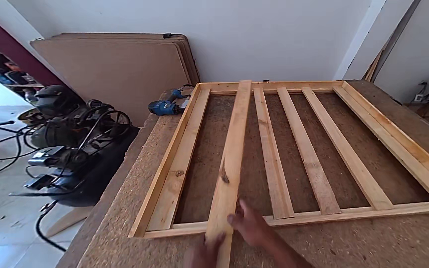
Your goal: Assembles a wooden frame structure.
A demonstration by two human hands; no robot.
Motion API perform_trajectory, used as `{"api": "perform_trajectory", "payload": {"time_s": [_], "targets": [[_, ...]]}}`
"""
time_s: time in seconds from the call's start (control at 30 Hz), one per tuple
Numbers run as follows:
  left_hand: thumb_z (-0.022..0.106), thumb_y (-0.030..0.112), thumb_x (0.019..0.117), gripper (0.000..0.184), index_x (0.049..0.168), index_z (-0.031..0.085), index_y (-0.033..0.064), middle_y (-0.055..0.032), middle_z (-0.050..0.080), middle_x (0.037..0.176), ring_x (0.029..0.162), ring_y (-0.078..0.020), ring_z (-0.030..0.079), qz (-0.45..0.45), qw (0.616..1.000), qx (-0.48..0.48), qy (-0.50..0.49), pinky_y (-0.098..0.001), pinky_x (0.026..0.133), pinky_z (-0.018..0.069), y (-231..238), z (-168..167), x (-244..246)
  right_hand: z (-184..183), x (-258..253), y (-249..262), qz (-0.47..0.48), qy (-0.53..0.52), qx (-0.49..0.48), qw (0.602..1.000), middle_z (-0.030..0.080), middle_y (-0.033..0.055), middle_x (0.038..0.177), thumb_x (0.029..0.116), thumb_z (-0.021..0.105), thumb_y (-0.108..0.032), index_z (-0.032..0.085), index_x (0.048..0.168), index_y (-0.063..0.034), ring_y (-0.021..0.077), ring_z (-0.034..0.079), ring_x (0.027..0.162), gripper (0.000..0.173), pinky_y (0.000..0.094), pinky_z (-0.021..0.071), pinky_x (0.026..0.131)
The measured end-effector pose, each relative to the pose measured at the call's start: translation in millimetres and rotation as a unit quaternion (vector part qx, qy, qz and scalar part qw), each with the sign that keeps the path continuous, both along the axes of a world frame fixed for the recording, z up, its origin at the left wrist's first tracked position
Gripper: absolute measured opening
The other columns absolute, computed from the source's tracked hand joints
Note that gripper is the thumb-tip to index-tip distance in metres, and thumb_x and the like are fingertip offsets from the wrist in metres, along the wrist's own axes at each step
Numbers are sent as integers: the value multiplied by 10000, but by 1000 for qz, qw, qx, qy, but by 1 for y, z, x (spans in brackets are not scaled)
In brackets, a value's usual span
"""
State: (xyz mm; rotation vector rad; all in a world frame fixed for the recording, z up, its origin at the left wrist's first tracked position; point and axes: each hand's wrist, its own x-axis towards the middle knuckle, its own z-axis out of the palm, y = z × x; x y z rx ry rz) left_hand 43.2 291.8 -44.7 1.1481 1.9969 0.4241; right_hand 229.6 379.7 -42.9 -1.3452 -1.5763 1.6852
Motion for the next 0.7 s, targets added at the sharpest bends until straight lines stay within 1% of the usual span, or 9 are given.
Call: {"api": "perform_trajectory", "payload": {"time_s": [0.07,0.13,0.2,0.27,0.33,0.47,0.57,0.63,0.7], "targets": [[674,628,914,648,1138,704,21,-184,735,967,942,-352,725,17,1000,-3,25,-599,869,574,62,-2,1,-16,7,-14,24,-74,38,996,621,133,1411,975,659,-474,427,1556,-63,223,649,1239,749,435,527,1080],[653,645,922,659,1140,701,26,-182,730,1007,982,-340,719,28,999,-14,38,-574,890,571,117,-5,2,-28,23,-24,7,-123,63,990,636,151,1384,988,644,-461,519,1486,-36,244,641,1250,667,434,510,1098],[634,658,927,666,1145,703,33,-178,729,1037,1012,-333,713,28,999,-28,35,-564,907,566,158,-8,3,-37,39,-32,-22,-160,79,984,661,138,1351,1004,624,-437,579,1431,-37,235,644,1245,587,424,506,1099],[632,660,927,648,1116,716,46,-163,735,1024,999,-317,719,31,999,-34,24,-552,899,571,186,-19,8,-43,51,-38,-54,-188,91,977,680,131,1325,1008,620,-422,619,1388,-39,235,650,1237,539,428,505,1095],[641,630,938,613,1102,722,45,-161,738,1029,1008,-319,718,40,999,-37,3,-552,912,568,202,-36,15,-48,58,-40,-67,-209,102,970,686,121,1314,1010,613,-419,645,1359,-50,231,647,1240,508,427,503,1098],[612,633,955,615,1119,714,49,-161,740,1018,988,-317,725,52,998,-44,-18,-547,892,577,205,-72,25,-61,69,-45,-54,-223,125,965,680,114,1326,1014,614,-374,690,1297,-53,226,623,1278,434,413,486,1117],[592,625,971,622,1117,707,31,-185,732,1005,968,-337,721,38,998,-47,-23,-562,883,572,207,-68,28,-74,69,-47,-63,-226,148,961,673,93,1345,1012,624,-364,706,1272,-81,217,603,1306,393,405,486,1119],[577,606,987,646,1150,691,-8,-242,717,1014,968,-398,709,23,998,-36,-41,-619,882,556,207,-63,28,-70,69,-40,-53,-251,149,955,672,94,1345,1018,603,-379,702,1275,-90,234,610,1291,399,416,490,1107],[574,589,999,650,1197,667,-23,-260,708,1047,989,-414,704,10,997,-41,-72,-641,898,547,201,-69,21,-63,67,-44,-18,-274,134,952,686,94,1308,1035,572,-399,699,1282,-97,241,631,1249,410,441,503,1082]]}}
